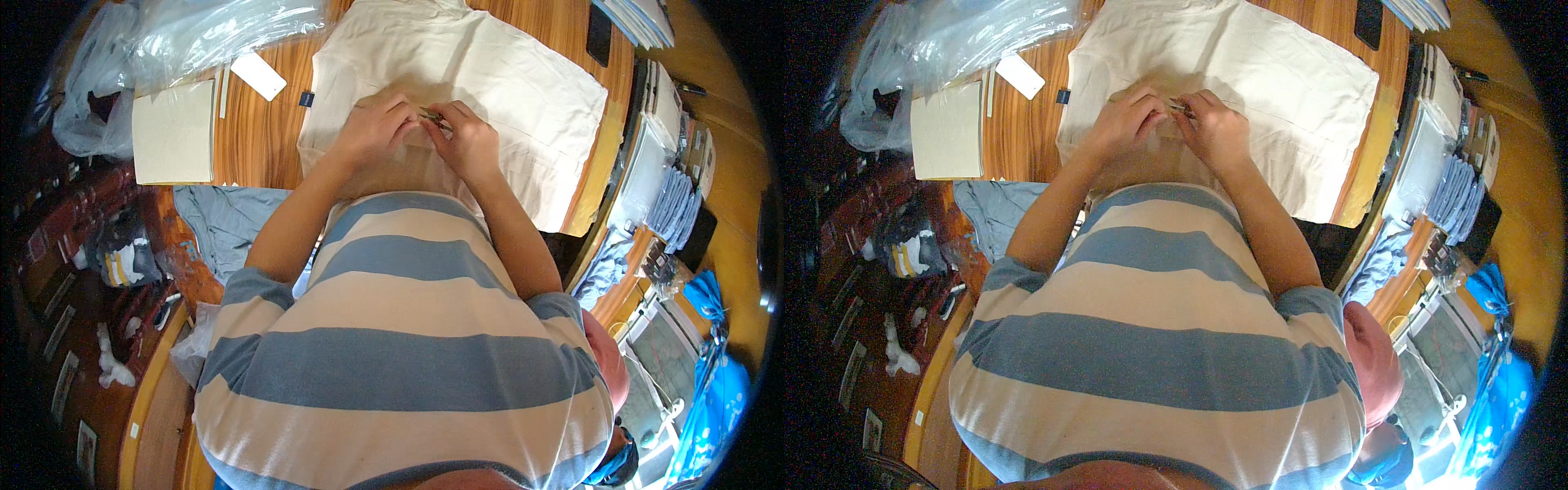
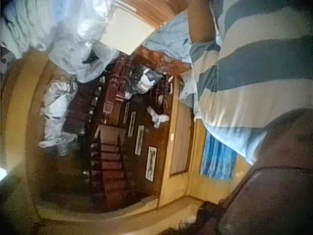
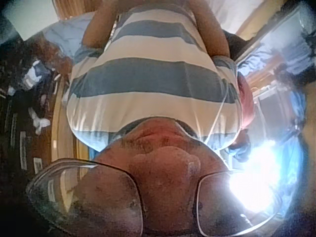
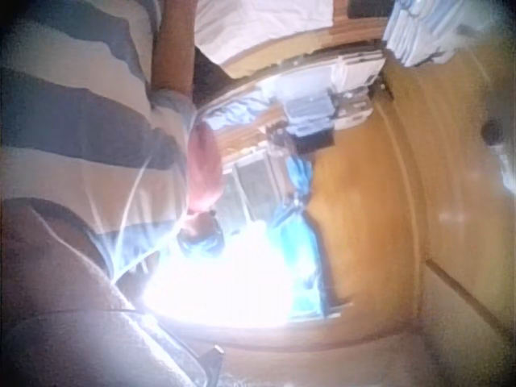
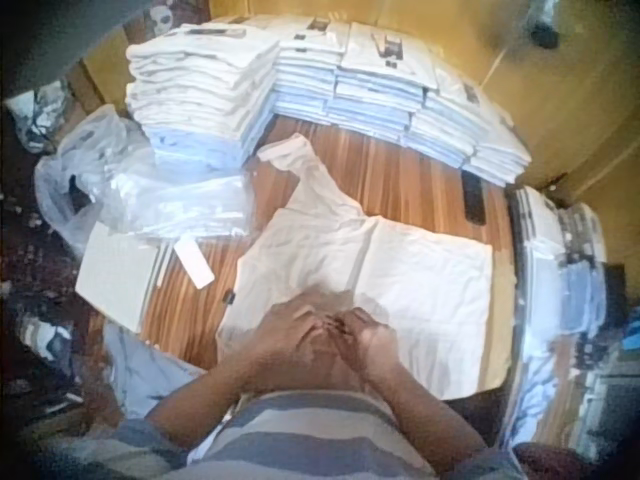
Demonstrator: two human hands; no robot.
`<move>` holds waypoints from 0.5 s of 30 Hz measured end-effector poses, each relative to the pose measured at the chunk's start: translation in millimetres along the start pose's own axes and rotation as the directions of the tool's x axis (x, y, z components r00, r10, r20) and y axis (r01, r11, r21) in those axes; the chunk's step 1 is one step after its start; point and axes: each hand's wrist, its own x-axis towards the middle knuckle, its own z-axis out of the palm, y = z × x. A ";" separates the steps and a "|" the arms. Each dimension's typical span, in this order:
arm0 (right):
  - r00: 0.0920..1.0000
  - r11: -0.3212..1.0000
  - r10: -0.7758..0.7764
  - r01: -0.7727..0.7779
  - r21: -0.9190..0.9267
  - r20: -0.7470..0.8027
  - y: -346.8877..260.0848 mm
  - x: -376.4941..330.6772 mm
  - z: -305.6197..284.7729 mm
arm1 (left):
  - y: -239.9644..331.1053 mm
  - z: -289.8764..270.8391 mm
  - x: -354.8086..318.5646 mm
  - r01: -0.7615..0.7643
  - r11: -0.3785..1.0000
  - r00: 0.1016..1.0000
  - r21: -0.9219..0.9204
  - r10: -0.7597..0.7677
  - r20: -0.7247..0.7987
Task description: The person folds a light-colored shirt on a wooden table. They smooth the fabric, fold the sleeves and sides inward, fold the shirt in half, and then fold it again into a compact rectangle. Finally, they place a tag on the folded shirt.
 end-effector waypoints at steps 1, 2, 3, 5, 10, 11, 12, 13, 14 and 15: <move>1.000 1.000 -0.017 0.017 0.001 -0.005 -0.8 0.7 -1.3 | 5.3 -0.5 -3.8 0.026 0.999 0.999 -0.025 -0.027 -0.024; 0.999 0.999 -0.032 0.032 -0.005 0.014 -0.5 1.2 -1.8 | 9.5 -0.8 -7.2 0.052 0.997 0.997 -0.050 -0.054 -0.047; 0.998 0.999 -0.046 0.047 -0.012 0.032 0.2 1.3 -2.9 | 11.7 0.2 -10.8 0.079 0.994 0.995 -0.081 -0.084 -0.056; 0.998 0.998 -0.052 0.053 -0.016 0.042 2.1 3.1 -5.0 | 14.5 3.8 -18.0 0.133 0.981 0.987 -0.142 -0.144 -0.074; 0.996 1.000 0.006 -0.004 0.025 -0.086 28.7 15.8 -8.9 | 32.8 -11.8 -35.9 0.240 0.948 0.971 -0.206 -0.236 0.044; 0.993 0.999 0.036 -0.034 0.021 -0.116 39.3 17.5 -12.6 | 42.9 -21.3 -45.0 0.301 0.927 0.954 -0.225 -0.292 0.073; 0.988 0.998 0.059 -0.057 0.018 -0.143 51.3 19.0 -19.0 | 47.9 -29.3 -61.7 0.307 0.929 0.951 -0.206 -0.308 0.024; 0.982 0.997 0.082 -0.080 0.019 -0.170 65.1 19.8 -26.5 | 48.2 -37.1 -85.3 0.314 0.931 0.946 -0.184 -0.324 -0.025; 0.973 0.990 0.134 -0.138 -0.007 -0.187 79.6 20.2 -36.5 | 40.8 -42.2 -120.0 0.413 0.884 0.898 -0.219 -0.436 -0.065; 0.961 0.980 0.189 -0.199 -0.030 -0.204 97.7 18.9 -46.9 | 31.8 -47.9 -160.4 0.505 0.825 0.835 -0.255 -0.542 -0.097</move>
